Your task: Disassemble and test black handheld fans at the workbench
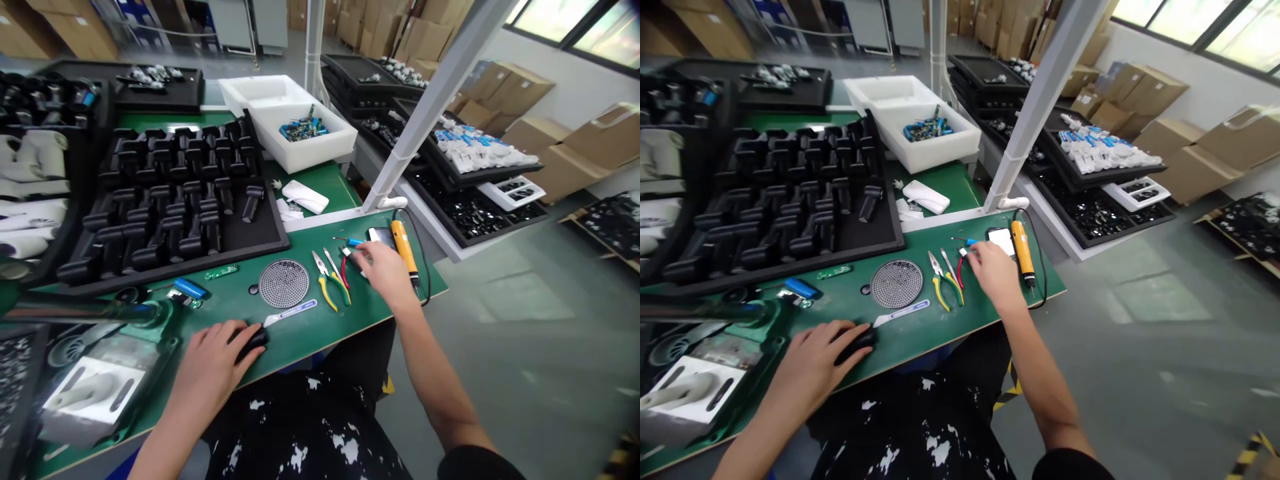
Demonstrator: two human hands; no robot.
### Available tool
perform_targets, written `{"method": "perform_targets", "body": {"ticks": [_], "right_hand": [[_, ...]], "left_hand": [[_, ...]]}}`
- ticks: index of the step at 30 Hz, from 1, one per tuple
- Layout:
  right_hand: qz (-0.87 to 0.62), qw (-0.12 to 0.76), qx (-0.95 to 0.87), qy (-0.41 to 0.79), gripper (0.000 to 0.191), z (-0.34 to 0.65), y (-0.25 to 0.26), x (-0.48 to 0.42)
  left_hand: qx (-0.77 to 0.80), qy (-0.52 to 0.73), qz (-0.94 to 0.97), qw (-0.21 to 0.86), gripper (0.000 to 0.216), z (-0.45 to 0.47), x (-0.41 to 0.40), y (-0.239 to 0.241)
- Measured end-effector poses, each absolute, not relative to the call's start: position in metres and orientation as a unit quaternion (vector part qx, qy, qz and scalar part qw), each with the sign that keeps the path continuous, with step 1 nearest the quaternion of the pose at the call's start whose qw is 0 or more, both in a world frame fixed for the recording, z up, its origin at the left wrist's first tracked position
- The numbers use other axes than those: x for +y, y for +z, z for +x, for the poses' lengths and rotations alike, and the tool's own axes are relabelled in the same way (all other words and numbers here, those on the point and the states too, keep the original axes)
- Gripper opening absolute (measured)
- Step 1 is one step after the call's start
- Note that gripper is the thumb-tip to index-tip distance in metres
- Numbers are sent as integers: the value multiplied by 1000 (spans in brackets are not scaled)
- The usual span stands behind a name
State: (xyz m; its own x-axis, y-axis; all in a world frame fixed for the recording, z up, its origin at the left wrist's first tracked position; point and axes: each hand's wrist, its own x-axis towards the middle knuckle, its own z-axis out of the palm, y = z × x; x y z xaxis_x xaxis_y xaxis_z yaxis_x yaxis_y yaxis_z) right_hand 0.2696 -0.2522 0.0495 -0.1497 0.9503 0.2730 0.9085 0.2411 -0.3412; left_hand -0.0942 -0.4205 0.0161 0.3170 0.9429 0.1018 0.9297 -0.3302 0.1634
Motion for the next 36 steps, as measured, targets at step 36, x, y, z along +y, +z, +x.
{"method": "perform_targets", "body": {"ticks": [36], "right_hand": [[-322, 106, -929, 150, 25, 195, 7, -348]], "left_hand": [[620, 262, 724, 149, 29, -98, -463, -2]]}}
